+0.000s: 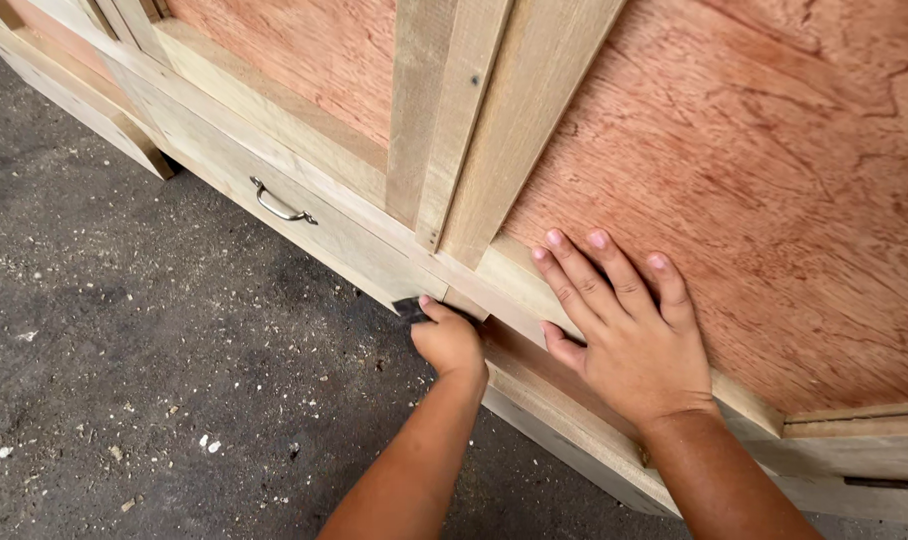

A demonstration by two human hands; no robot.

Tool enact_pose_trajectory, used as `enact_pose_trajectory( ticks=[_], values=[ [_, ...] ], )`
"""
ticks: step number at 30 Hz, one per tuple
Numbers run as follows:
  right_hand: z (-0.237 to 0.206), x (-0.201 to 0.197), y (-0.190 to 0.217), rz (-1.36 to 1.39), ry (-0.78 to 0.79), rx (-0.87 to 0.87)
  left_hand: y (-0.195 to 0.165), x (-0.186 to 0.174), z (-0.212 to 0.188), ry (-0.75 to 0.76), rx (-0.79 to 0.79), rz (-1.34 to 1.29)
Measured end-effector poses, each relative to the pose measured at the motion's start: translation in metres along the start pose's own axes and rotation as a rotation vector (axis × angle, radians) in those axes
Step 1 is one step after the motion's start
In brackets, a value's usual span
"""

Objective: The person sands the wooden frame edges and panel surfaces of a large unfinished cabinet, first sanding near the door handle and lock area, then working along the vertical stiles, drawer rail, and lower edges. They use a sanding sponge and sheets of sandpaper, steadying the cabinet with the other hand while sanding different sections.

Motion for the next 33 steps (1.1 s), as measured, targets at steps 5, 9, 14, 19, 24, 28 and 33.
enact_pose_trajectory(
  ticks=[5,9,14,19,24,28,33],
  values=[
    [0.0,0.0,0.0,-0.017,0.009,-0.026,0.02,-0.003,0.008,0.001,-0.423,0.05],
    [0.0,-0.001,0.0,-0.007,-0.004,-0.003,0.036,-0.001,0.01,0.037,-0.332,-0.039],
    [0.0,-0.003,0.0,-0.015,0.006,-0.004,0.053,-0.003,0.004,0.12,-0.558,-0.069],
    [0.002,-0.005,-0.001,-0.014,0.003,0.002,0.056,-0.003,0.011,0.151,-0.726,-0.11],
    [0.0,-0.005,0.001,-0.004,0.024,-0.004,0.065,0.001,0.019,0.22,-0.674,-0.091],
    [-0.001,-0.004,0.001,-0.007,0.027,-0.011,0.071,0.004,0.022,0.196,-0.708,-0.164],
    [0.0,-0.005,0.0,0.004,0.031,-0.015,0.039,0.016,0.057,0.125,-0.726,-0.144]
  ],
)
Point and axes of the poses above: each hand's wrist, its own z-axis towards the middle knuckle, its own x-axis out of the palm, y = z × x, the point moved 2 cm from there along z, towards the middle knuckle, and after that the axes turned 14 degrees about -y, right-handed, at the moved point
